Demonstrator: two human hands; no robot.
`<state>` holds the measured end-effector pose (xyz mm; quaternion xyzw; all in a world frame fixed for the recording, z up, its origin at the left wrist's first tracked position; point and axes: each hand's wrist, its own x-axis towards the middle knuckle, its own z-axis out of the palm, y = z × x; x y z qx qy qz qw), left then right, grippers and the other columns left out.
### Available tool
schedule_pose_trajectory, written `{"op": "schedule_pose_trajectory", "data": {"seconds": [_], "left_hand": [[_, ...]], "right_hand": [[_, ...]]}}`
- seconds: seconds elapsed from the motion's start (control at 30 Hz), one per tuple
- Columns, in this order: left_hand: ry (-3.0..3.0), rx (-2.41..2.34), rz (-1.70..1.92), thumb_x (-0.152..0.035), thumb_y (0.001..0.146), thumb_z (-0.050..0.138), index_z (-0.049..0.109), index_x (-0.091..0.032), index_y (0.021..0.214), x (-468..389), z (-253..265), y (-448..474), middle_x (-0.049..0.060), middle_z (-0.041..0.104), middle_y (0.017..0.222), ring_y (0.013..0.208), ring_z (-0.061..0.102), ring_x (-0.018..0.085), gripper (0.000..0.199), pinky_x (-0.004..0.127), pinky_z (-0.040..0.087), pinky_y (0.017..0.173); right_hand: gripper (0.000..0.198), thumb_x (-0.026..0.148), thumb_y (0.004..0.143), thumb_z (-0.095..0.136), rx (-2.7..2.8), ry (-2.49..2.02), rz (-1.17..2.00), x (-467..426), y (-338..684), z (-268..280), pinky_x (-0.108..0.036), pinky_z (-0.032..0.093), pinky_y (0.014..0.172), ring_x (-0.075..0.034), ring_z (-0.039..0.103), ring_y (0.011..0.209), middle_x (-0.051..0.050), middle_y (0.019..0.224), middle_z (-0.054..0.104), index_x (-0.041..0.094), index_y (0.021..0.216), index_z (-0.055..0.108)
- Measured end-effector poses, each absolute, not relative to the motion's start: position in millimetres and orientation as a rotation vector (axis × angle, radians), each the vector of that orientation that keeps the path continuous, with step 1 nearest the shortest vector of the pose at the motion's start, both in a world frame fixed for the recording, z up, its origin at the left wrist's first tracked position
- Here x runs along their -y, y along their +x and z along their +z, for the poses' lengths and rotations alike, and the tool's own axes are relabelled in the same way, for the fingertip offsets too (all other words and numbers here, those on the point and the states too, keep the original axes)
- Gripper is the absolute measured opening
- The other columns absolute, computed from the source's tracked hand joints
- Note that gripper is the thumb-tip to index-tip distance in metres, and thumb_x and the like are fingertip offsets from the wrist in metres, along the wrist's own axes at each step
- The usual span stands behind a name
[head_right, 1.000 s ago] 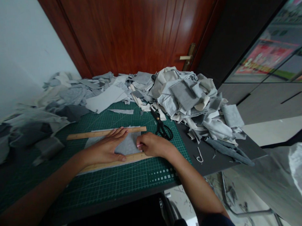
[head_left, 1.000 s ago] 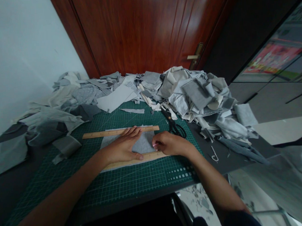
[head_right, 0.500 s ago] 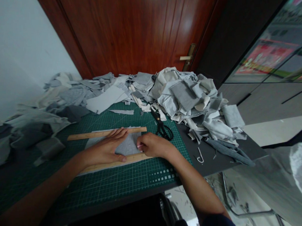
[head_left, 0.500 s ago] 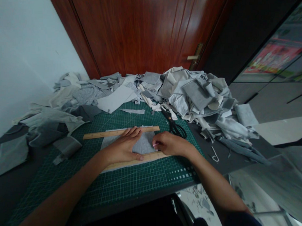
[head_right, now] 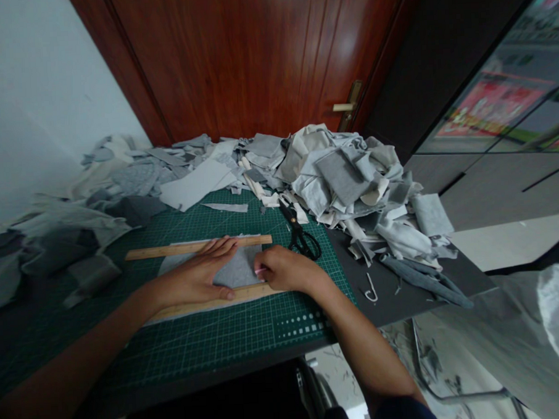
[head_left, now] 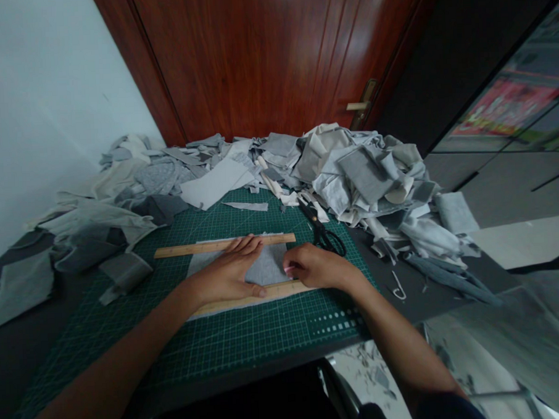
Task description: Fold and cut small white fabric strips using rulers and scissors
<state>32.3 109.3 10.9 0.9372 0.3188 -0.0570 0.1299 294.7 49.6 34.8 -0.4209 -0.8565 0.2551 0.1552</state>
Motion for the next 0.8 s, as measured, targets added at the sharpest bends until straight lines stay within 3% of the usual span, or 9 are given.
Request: {"op": "schedule_pose_trajectory", "data": {"seconds": [0.47, 0.6, 0.7, 0.8], "left_hand": [[2.696, -0.937, -0.19, -0.082, 0.08, 0.059, 0.005, -0.015, 0.165, -106, 17, 34, 0.017, 0.005, 0.171, 0.159, 0.005, 0.035, 0.121, 0.046, 0.006, 0.127], [2.727, -0.904, -0.15, -0.083, 0.082, 0.055, 0.003, -0.017, 0.166, -107, 17, 32, 0.016, 0.006, 0.171, 0.159, 0.007, 0.035, 0.119, 0.047, 0.006, 0.126], [2.712, -0.914, -0.167, -0.084, 0.082, 0.054, 0.005, -0.015, 0.166, -106, 20, 33, 0.017, 0.006, 0.171, 0.158, 0.007, 0.036, 0.119, 0.048, 0.006, 0.126], [2.673, -0.945, -0.207, -0.085, 0.081, 0.054, 0.008, -0.012, 0.165, -105, 23, 34, 0.019, 0.005, 0.17, 0.158, 0.006, 0.037, 0.121, 0.048, 0.007, 0.127]], "right_hand": [[0.015, 0.004, 0.086, 0.061, 2.412, -1.196, 0.821, -50, 295, 39, -0.024, 0.038, 0.064, -0.013, 0.057, 0.068, 0.0, 0.073, 0.066, 0.016, 0.08, 0.068], [0.005, 0.019, 0.092, 0.061, 1.996, -1.191, 0.781, -63, 302, 37, -0.027, 0.043, 0.069, -0.015, 0.059, 0.074, -0.001, 0.079, 0.066, 0.018, 0.09, 0.065], [0.019, 0.037, 0.092, 0.062, 1.527, -1.149, 0.836, -78, 309, 33, -0.028, 0.046, 0.068, -0.016, 0.058, 0.071, 0.0, 0.083, 0.064, 0.021, 0.103, 0.062], [0.027, 0.044, 0.082, 0.07, 1.089, -1.076, 1.031, -91, 317, 28, -0.029, 0.048, 0.064, -0.014, 0.053, 0.063, 0.002, 0.08, 0.06, 0.025, 0.098, 0.06]]}}
